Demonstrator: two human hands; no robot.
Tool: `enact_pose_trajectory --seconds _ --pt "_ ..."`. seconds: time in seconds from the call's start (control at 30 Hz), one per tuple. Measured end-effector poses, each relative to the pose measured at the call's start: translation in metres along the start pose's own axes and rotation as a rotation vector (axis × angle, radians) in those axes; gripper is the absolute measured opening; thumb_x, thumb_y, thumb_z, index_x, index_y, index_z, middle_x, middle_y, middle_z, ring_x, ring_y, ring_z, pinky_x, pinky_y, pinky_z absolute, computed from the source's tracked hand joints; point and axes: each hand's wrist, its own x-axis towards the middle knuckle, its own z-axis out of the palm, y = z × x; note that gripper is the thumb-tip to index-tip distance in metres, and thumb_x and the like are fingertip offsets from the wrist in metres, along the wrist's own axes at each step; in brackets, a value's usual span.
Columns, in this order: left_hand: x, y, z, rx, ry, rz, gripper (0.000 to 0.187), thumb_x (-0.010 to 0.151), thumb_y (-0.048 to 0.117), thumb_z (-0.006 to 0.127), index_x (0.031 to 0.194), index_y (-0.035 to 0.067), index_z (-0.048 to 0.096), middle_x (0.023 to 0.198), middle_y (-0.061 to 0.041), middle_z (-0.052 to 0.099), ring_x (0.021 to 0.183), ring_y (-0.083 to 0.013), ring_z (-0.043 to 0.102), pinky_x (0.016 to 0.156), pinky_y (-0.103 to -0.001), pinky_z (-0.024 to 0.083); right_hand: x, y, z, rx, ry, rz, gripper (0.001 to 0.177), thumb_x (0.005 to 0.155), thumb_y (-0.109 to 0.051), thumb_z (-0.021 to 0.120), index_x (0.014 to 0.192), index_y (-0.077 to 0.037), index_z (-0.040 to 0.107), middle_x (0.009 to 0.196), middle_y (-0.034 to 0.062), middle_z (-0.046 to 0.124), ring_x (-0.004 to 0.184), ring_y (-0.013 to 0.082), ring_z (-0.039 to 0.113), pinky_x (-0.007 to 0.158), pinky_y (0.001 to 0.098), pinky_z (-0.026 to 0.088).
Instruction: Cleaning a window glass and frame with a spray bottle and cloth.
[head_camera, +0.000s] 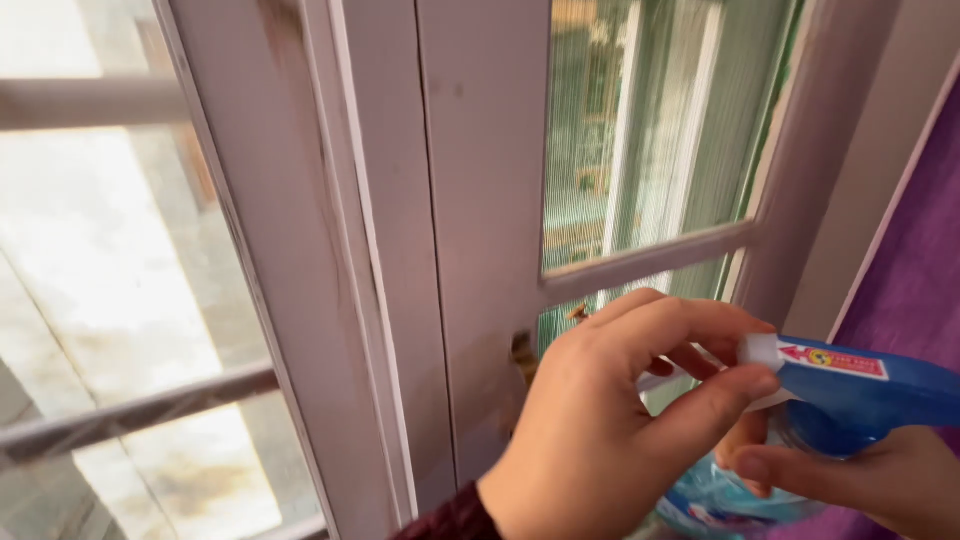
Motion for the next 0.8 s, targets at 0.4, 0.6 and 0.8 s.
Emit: enact_pose_trajectory --seconds 0.4,0.6,0.8 --pt "-0.075 -0.067 -0.013 -0.064 -0.191 -0.094 0.019 0.088 0.011 0.083 0.105 0.009 0.075 0.097 0.0 0.074 0.092 -0.011 0.071 0.086 -0.027 0.057 -0.012 0.025 0.074 -0.044 -0.17 -0.122 0.04 0.079 -0.009 0.091 0.114 -0.004 0.073 0.091 0.005 0.075 0.084 0.0102 0.069 0.069 0.0282 0.058" --pt "-0.12 -0.111 -0.003 -0.085 -0.218 -0.288 0.016 0.082 0.011 0.088 0.093 0.009 0.075 0.094 0.001 0.076 0.089 -0.0123 0.071 0.08 -0.029 0.056 -0.017 0.028 0.107 0.231 -0.302 0.23 0.029 0.081 -0.003 0.085 0.107 -0.003 0.073 0.089 0.0038 0.075 0.084 0.013 0.078 0.075 0.0299 0.066" --pt "-0.149 -0.139 0.002 -0.114 -0.242 -0.413 0.018 0.079 0.01 0.089 0.091 0.008 0.075 0.094 0.0 0.077 0.093 -0.0137 0.071 0.084 -0.031 0.056 -0.026 0.05 0.128 0.16 -0.343 0.242 0.024 0.083 -0.004 0.085 0.103 -0.002 0.073 0.09 0.0037 0.076 0.085 0.0123 0.079 0.076 0.0279 0.065"
